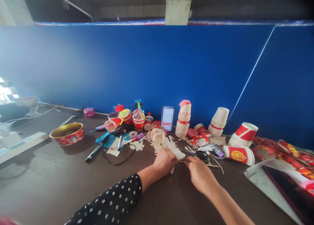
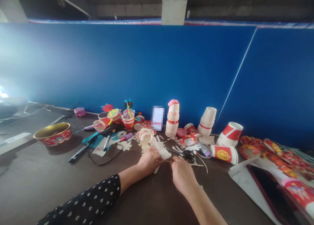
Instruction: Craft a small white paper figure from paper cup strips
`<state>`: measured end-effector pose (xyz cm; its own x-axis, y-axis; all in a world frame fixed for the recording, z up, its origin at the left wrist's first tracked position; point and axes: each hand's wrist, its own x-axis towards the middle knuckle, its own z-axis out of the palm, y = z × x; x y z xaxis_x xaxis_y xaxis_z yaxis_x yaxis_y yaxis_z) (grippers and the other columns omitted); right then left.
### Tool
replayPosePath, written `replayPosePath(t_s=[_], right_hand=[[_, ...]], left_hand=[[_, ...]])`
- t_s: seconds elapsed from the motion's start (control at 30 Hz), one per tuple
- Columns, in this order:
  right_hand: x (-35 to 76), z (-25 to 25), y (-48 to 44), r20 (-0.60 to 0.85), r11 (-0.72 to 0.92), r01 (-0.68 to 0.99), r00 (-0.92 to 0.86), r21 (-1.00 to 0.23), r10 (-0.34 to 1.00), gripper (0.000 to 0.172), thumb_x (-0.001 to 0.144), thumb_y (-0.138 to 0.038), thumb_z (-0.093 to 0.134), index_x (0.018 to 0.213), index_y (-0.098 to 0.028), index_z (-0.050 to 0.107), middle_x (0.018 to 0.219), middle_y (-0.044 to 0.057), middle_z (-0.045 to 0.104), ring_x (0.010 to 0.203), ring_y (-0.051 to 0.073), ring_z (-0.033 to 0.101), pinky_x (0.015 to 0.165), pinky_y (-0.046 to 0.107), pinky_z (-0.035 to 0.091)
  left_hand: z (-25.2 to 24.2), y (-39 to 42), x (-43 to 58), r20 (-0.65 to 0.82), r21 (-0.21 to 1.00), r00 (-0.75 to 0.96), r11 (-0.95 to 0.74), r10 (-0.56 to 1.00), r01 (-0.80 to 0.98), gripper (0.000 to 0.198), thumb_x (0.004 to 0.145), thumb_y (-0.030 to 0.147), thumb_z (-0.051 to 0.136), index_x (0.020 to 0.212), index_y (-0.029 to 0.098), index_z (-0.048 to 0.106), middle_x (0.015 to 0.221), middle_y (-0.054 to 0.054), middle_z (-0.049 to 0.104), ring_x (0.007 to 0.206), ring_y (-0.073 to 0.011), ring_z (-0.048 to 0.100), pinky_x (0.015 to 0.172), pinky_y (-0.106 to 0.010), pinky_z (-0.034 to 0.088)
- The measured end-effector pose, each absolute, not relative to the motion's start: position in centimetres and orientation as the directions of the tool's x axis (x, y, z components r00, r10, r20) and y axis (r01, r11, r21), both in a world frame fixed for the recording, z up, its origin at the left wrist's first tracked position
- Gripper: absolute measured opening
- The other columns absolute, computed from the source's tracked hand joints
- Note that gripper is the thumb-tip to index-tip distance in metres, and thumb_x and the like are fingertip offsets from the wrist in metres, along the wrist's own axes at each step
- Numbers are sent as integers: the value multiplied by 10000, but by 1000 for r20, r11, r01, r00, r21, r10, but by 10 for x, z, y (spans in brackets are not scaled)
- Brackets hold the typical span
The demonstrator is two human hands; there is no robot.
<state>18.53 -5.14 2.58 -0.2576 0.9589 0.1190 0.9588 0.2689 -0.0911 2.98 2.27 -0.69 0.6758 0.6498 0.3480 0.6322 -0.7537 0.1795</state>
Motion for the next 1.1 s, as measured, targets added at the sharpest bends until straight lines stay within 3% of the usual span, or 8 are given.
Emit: replayPosePath(t_s=[0.4,0.73,1.1], right_hand=[[187,25,-50,128,277,956,-265,-94,956,418,819,-42,326,1027,-176,663,1016,94,644,995,174,552,864,243,372],[186,24,-49,113,258,959,-245,-116,963,420,822,-57,334,1059,-179,658,1063,99,636,1037,176,537,904,257,358],[187,22,-49,132,270,954,-254,-127,958,419,810,-38,322,1022,-164,661,1027,93,635,1012,168,543,888,236,368]], left_hand=[[-3,24,21,326,263,676,-751,660,606,114,801,197,602,786,171,712,817,-37,668,812,-167,576,783,-264,432],[-16,29,27,415,277,655,-773,632,570,121,772,144,588,712,149,693,748,-45,652,758,-159,582,736,-257,449],[-21,34,27,413,285,658,-776,629,562,118,761,132,581,706,147,684,705,-35,642,732,-156,583,745,-264,450]])
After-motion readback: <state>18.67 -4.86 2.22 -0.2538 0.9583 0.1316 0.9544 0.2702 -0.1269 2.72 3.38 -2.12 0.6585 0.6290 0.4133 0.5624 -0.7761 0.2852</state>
